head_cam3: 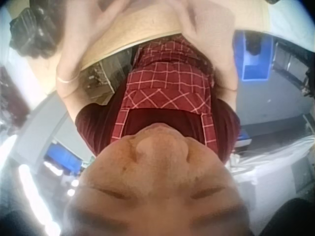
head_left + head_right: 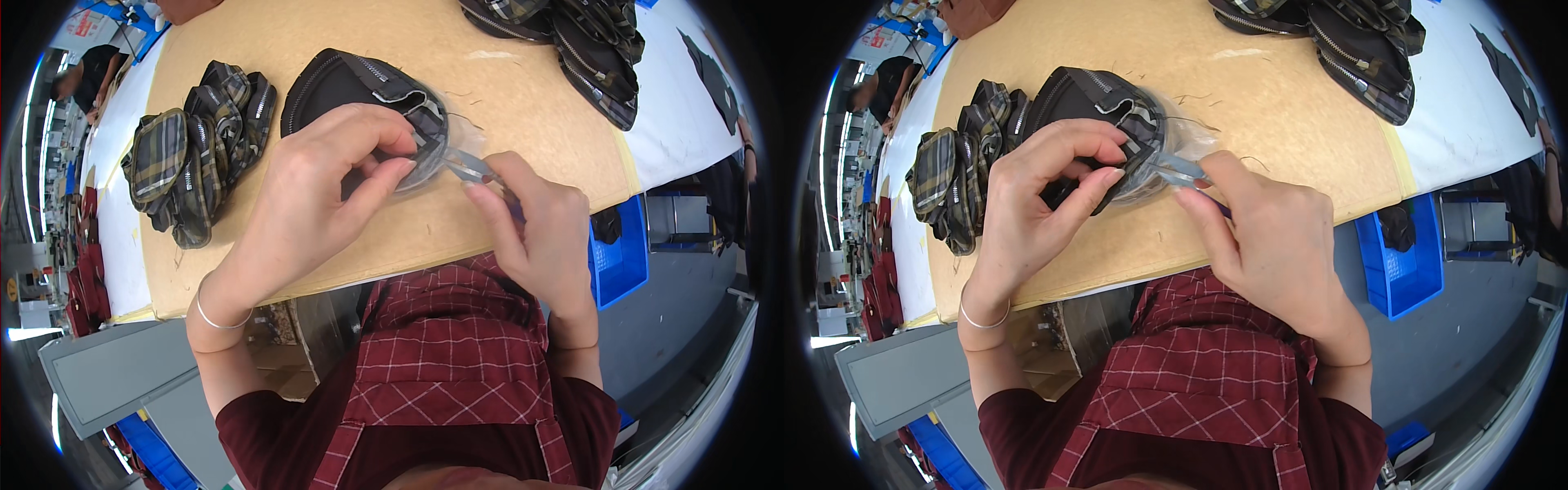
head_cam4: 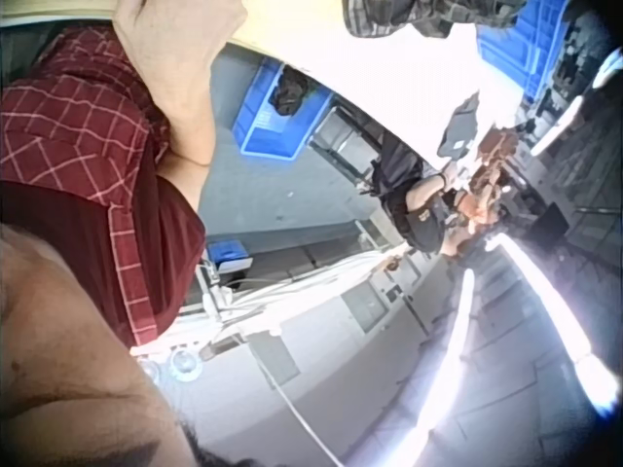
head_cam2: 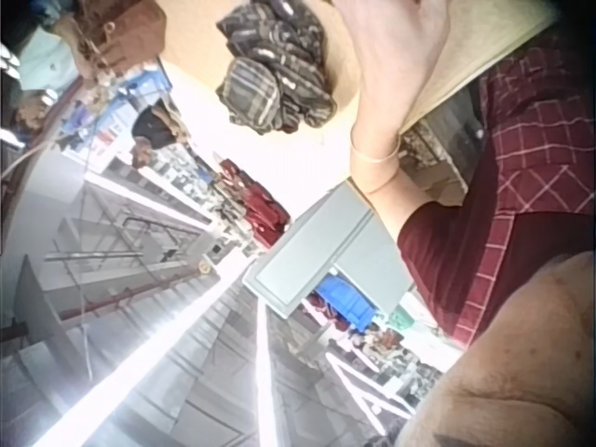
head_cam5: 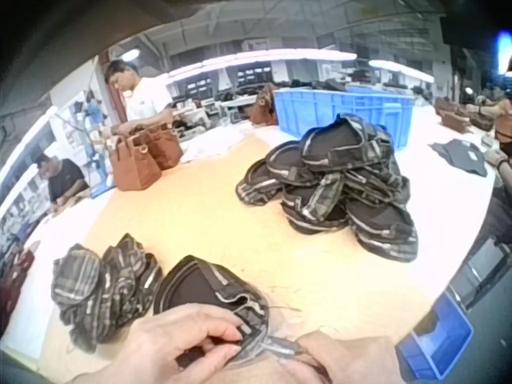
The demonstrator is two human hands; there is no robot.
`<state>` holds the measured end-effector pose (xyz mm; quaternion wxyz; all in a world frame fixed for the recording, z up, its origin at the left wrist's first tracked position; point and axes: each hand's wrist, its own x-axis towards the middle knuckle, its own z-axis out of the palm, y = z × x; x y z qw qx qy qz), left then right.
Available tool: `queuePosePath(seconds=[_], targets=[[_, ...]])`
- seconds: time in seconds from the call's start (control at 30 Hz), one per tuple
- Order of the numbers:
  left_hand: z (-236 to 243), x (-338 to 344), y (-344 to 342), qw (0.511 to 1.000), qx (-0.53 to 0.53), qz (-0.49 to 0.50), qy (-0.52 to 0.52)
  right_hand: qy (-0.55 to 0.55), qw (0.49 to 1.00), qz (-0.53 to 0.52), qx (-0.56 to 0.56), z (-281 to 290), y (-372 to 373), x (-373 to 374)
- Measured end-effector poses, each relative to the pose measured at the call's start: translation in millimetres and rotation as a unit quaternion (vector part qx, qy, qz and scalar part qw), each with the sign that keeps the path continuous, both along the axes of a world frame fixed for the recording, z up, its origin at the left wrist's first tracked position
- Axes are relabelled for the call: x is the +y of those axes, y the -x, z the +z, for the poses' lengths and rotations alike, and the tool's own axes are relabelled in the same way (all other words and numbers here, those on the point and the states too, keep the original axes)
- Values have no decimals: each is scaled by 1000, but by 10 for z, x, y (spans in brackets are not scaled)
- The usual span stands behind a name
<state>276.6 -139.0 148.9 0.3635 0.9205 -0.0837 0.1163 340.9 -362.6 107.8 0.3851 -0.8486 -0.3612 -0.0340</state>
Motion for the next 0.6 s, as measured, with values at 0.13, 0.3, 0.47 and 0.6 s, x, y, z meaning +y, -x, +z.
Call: queuePosePath(seconds=[0.13,0.3,0.47,0.6], targets=[[-17,-48,-23,1000,-24,4,-15,17,998,3,-58,-31,25,68],[-41,-58,-35,999,-34,10,-40,20,996,11,-91,-35,14,117],[-81,-65,-24,997,-48,12,-54,42,996,17,-82,-8,1,131],[-114,-73,-20,997,-58,16,-56,74,995,13,-61,45,10,127]])
